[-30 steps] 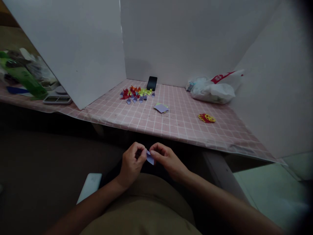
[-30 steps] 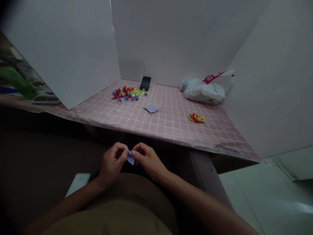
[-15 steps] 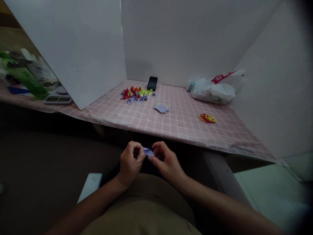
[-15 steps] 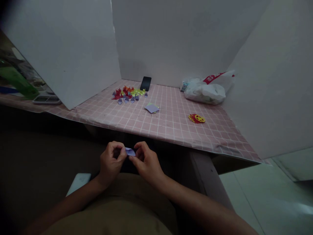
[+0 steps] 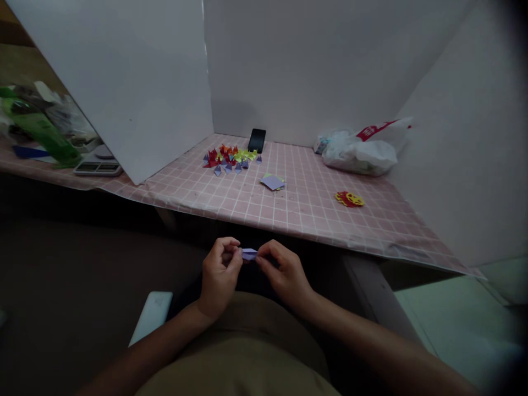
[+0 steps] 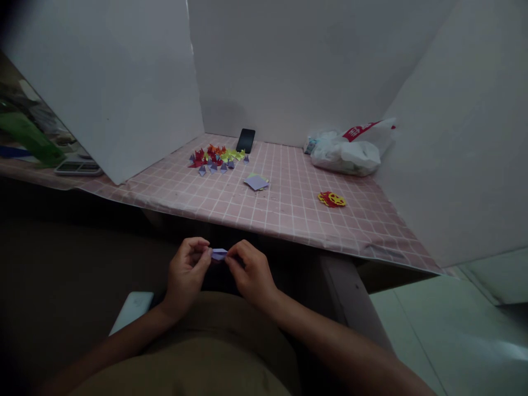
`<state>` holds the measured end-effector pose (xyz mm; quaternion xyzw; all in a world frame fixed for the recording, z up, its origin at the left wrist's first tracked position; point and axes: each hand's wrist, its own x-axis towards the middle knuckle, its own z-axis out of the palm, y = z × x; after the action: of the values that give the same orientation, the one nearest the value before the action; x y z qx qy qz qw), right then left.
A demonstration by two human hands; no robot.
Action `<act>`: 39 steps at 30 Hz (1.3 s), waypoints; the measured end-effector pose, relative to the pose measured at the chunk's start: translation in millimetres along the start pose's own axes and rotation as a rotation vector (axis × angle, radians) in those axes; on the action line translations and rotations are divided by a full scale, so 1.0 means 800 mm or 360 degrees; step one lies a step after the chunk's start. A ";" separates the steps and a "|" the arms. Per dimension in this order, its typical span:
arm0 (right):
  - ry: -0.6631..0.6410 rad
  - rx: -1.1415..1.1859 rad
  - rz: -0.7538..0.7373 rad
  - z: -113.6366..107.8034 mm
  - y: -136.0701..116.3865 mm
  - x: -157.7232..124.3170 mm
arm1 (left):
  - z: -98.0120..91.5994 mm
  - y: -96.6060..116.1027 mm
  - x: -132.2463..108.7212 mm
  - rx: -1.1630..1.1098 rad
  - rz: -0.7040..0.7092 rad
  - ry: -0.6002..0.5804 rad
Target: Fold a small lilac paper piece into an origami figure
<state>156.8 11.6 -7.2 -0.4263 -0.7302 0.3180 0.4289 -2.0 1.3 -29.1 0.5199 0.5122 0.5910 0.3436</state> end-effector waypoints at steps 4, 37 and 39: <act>-0.0034 0.0027 -0.0034 0.001 0.002 0.000 | 0.001 0.002 -0.002 0.0059 0.0033 0.0014; 0.0185 0.0308 0.0253 0.014 0.020 -0.003 | 0.018 0.007 -0.001 -0.0652 -0.0541 -0.0093; 0.0163 0.0346 0.0310 0.015 0.022 -0.004 | 0.018 0.007 -0.001 -0.0642 -0.0539 -0.0090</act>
<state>153.0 15.2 -27.9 -0.4618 -0.6237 0.4131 0.4765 12.5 2.5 -24.7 0.3640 0.4539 0.6006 0.5484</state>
